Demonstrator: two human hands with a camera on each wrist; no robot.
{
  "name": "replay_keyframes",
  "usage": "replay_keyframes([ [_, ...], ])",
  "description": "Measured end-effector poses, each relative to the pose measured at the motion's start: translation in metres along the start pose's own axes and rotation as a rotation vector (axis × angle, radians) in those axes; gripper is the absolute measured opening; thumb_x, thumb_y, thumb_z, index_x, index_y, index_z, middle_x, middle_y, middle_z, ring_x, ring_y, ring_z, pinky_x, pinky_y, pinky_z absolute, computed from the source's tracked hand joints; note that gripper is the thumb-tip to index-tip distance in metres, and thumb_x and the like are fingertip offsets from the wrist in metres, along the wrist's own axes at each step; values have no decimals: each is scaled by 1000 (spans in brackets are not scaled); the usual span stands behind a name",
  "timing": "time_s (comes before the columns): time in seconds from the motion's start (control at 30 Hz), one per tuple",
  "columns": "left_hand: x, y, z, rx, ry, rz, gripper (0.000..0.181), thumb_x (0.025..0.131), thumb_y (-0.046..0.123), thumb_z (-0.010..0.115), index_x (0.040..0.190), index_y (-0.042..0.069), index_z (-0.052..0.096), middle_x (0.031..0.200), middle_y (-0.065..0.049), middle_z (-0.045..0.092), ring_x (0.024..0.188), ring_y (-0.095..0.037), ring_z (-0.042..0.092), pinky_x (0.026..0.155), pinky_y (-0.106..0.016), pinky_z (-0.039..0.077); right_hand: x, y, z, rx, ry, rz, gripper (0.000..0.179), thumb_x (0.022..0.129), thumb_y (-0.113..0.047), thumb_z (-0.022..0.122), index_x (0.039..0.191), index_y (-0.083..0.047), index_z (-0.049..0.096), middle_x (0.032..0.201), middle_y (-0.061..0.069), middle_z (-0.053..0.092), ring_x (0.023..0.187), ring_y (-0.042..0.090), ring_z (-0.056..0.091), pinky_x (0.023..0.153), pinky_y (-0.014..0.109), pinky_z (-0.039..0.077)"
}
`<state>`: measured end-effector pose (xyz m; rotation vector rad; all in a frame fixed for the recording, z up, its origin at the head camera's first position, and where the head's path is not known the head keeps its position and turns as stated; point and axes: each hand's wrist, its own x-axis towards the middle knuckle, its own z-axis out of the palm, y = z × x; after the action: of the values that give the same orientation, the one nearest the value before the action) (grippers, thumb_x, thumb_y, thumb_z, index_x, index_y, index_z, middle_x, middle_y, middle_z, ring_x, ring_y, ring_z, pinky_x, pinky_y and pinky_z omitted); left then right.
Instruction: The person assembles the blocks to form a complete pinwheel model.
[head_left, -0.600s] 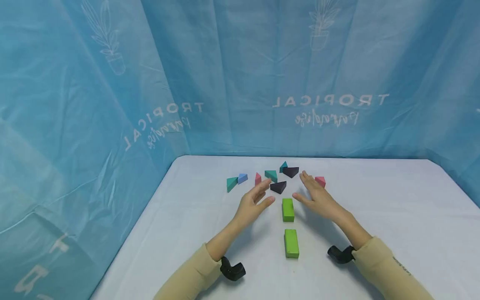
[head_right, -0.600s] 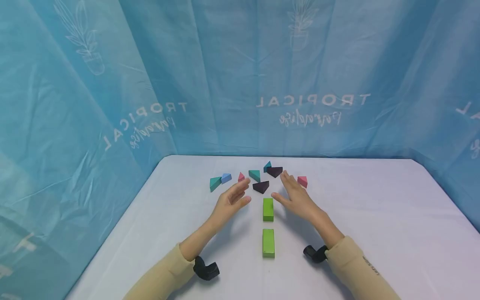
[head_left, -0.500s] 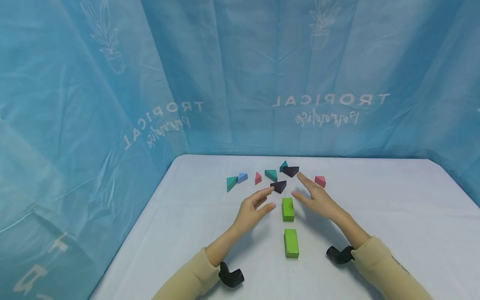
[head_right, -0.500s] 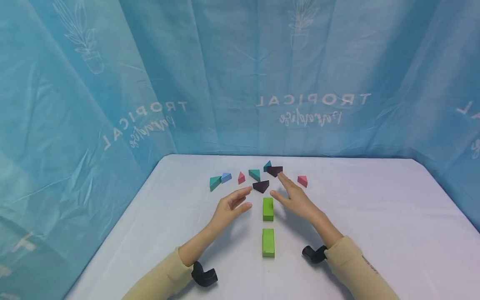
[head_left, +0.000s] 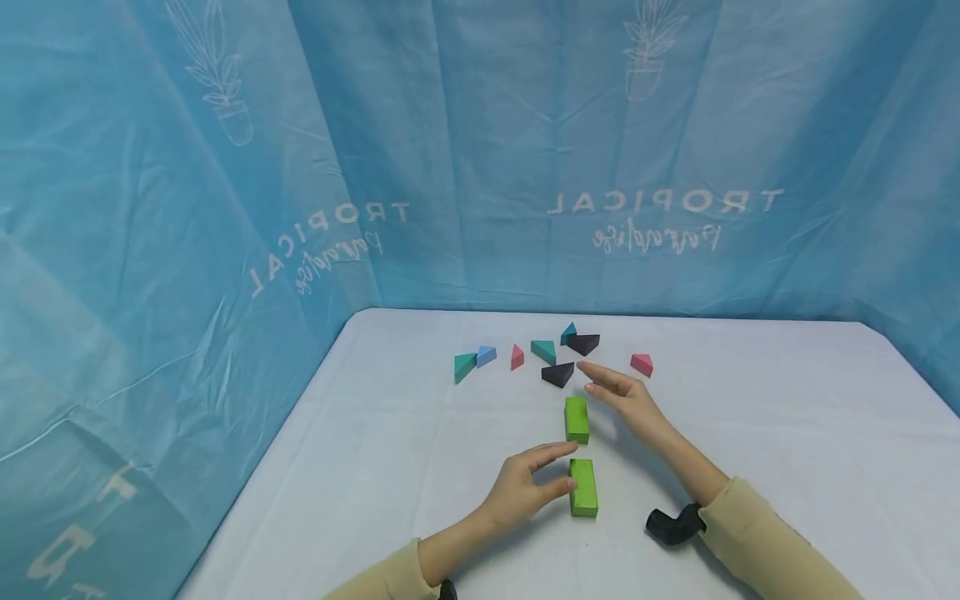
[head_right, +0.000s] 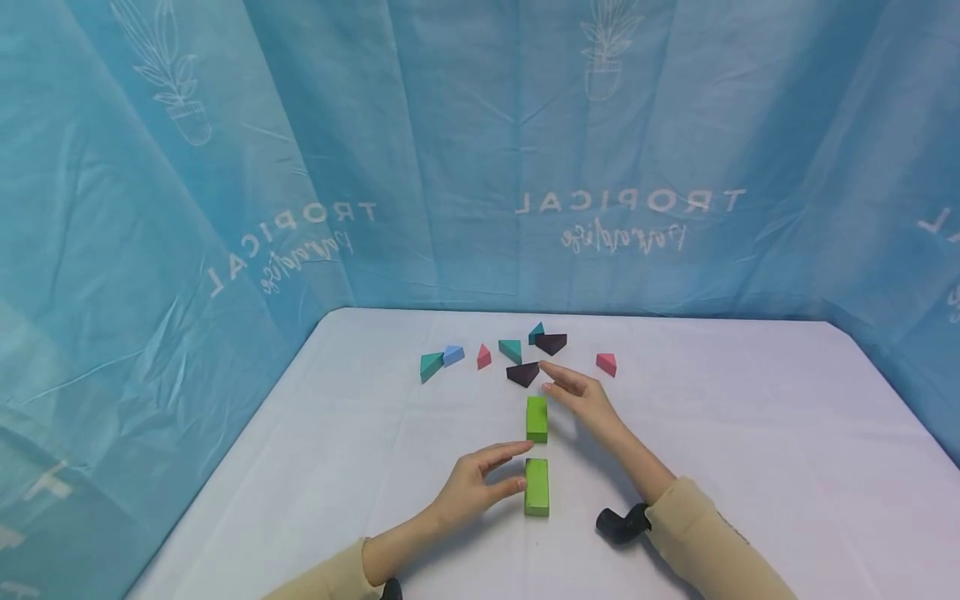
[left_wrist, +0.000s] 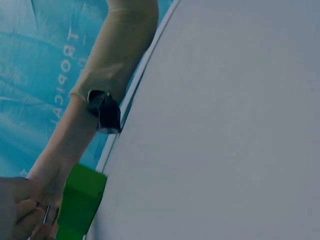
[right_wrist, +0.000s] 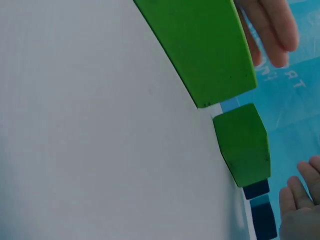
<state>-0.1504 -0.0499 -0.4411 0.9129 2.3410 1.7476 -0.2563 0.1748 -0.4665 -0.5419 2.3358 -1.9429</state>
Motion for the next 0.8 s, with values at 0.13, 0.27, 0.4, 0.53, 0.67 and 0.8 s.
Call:
replay_keyframes([
  [0.13,-5,-19,8,46,17,60,45,84,11,71,125,-2,58,126,-9,60,120,-18,51,102,-33,40,-7,-8,5,11,-36,-6,43,95,-15,58,134,0,50,137,18,48,129,34,40,107,56,26],
  [0.27,-6,-33,13,111,28,73,45,84,15,72,125,2,60,124,-5,61,118,-18,52,100,-33,41,-13,-21,9,16,-54,14,41,94,-6,57,131,8,50,134,24,48,127,41,39,106,58,24],
  [0.4,-6,-42,15,155,30,86,44,85,21,71,125,6,61,123,0,61,117,-16,53,99,-32,42,-15,-21,12,2,-58,26,40,93,-5,58,130,9,51,133,23,49,127,37,41,106,54,27],
  [0.53,-5,-44,15,225,34,148,44,86,24,70,125,5,60,124,0,61,117,-13,52,98,-30,43,-16,-16,13,-17,-64,26,40,92,-5,60,129,8,53,131,21,51,128,34,41,106,52,28],
  [0.67,-4,-42,16,269,32,174,44,87,23,69,125,3,59,125,-1,60,118,-13,51,97,-29,43,-13,1,11,-26,-57,23,38,91,-7,62,127,4,57,131,17,53,129,33,40,107,52,27],
  [0.8,-4,-41,16,264,23,142,44,86,22,70,125,3,59,125,-1,60,118,-14,51,98,-30,43,-11,15,11,-31,-55,26,39,89,-14,66,126,-2,60,131,11,54,128,28,43,107,47,29],
])
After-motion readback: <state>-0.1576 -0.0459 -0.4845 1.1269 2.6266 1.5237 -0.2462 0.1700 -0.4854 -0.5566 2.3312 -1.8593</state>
